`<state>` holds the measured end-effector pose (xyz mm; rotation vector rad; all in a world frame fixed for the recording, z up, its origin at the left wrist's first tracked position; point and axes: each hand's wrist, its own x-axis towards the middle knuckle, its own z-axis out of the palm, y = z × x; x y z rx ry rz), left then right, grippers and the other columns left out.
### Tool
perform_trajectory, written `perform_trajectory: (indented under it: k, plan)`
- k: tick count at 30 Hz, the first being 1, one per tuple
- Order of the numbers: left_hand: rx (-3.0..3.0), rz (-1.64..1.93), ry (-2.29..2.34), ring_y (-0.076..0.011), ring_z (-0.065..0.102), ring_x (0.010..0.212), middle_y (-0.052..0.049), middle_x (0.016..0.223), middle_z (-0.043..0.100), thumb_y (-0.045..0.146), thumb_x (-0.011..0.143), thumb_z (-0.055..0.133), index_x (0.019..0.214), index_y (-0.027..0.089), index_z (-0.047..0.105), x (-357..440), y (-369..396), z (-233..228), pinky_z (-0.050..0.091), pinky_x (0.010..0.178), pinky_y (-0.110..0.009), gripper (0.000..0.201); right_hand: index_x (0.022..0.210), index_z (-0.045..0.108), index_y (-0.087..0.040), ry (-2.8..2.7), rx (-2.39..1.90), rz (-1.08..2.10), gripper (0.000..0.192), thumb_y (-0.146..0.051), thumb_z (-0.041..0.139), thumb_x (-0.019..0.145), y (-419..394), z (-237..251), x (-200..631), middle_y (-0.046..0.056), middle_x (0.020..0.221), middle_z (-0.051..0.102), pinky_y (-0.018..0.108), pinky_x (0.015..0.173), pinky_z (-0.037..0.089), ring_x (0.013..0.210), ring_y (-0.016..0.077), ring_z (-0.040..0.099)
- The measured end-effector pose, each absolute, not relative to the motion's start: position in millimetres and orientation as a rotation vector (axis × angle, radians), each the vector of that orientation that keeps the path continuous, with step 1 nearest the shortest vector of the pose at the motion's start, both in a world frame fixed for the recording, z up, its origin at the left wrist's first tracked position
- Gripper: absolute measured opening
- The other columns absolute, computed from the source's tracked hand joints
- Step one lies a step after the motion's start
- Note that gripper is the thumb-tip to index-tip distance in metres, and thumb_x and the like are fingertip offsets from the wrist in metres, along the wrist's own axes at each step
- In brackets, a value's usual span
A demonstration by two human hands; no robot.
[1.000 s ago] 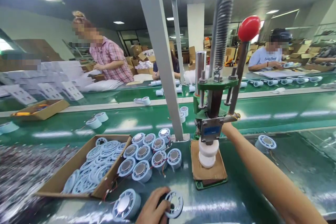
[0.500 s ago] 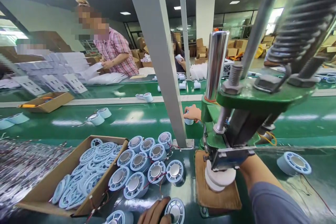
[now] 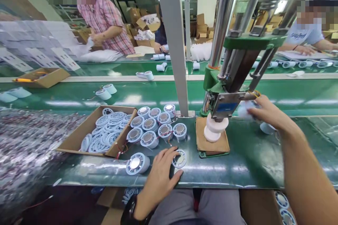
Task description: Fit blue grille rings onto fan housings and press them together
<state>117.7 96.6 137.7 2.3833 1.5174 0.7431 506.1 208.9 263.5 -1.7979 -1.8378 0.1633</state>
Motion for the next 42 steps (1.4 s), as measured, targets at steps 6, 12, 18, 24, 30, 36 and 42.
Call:
perform_trajectory:
  k: [6,12,18,24,30,36,42]
  plan:
    - [2.395,0.734,1.557,-0.0358,0.063,0.117,-0.016,0.129,0.07,0.011,0.084,0.067,0.127,0.015,0.06,121.3,101.5,138.5,0.056,0.096,-0.056,0.044,0.115,0.072,-0.028,-2.111,-1.57,0.461,0.037,-0.014,0.059,0.082,69.8,241.6,488.0,0.016,0.15,0.053,0.031,0.082,0.057,0.125,0.0293,0.064]
    - [2.416,0.788,1.692,-0.0368,0.07,0.106,-0.019,0.117,0.072,0.014,0.087,0.063,0.13,0.01,0.056,106.9,58.6,137.2,0.061,0.087,-0.056,0.043,0.109,0.073,-0.027,-2.566,-1.426,0.784,0.04,-0.016,0.064,0.072,76.6,242.5,335.5,0.012,0.151,0.05,0.032,0.071,0.059,0.075,0.0211,0.077]
    - [2.361,1.021,1.776,-0.0314,0.075,0.109,-0.018,0.122,0.074,0.025,0.095,0.06,0.138,0.016,0.048,84.7,19.9,158.4,0.065,0.087,-0.043,0.046,0.13,0.068,-0.024,-2.583,-1.522,0.59,0.052,-0.019,0.066,0.078,133.5,235.1,275.4,0.021,0.147,0.051,0.048,0.079,0.06,0.087,0.0366,0.078]
    - [2.295,1.224,1.636,-0.0263,0.072,0.118,-0.012,0.124,0.076,0.045,0.102,0.053,0.159,0.025,0.023,90.0,18.1,170.9,0.061,0.098,-0.039,0.067,0.153,0.044,-0.018,-2.379,-1.571,0.49,0.07,-0.008,0.054,0.085,127.4,204.4,278.9,0.028,0.157,0.036,0.057,0.083,0.06,0.115,0.044,0.069]
    - [2.127,1.215,1.448,-0.0239,0.072,0.118,-0.01,0.129,0.074,0.055,0.097,0.059,0.163,0.029,0.011,93.0,25.6,169.6,0.06,0.097,-0.034,0.086,0.134,0.053,-0.015,-2.272,-1.391,0.534,0.052,-0.008,0.057,0.083,98.6,164.0,300.9,0.017,0.138,0.059,0.04,0.112,0.052,0.132,0.0261,0.06]
    - [2.295,0.798,1.241,-0.0305,0.065,0.126,-0.012,0.137,0.068,0.033,0.095,0.068,0.161,0.027,0.022,91.7,68.9,154.3,0.054,0.105,-0.048,0.081,0.141,0.043,-0.022,-1.995,-1.236,0.318,0.053,-0.012,0.05,0.089,61.8,140.5,332.0,0.014,0.132,0.065,0.038,0.101,0.06,0.123,0.0242,0.067]
    - [2.483,0.581,1.352,-0.0401,0.051,0.135,-0.022,0.153,0.05,0.023,0.086,0.069,0.157,0.016,0.034,110.4,86.2,134.3,0.044,0.109,-0.061,0.08,0.134,0.052,-0.021,-1.899,-1.301,0.229,0.045,-0.016,0.056,0.09,41.0,136.5,364.7,0.013,0.128,0.07,0.037,0.099,0.062,0.12,0.0246,0.07]
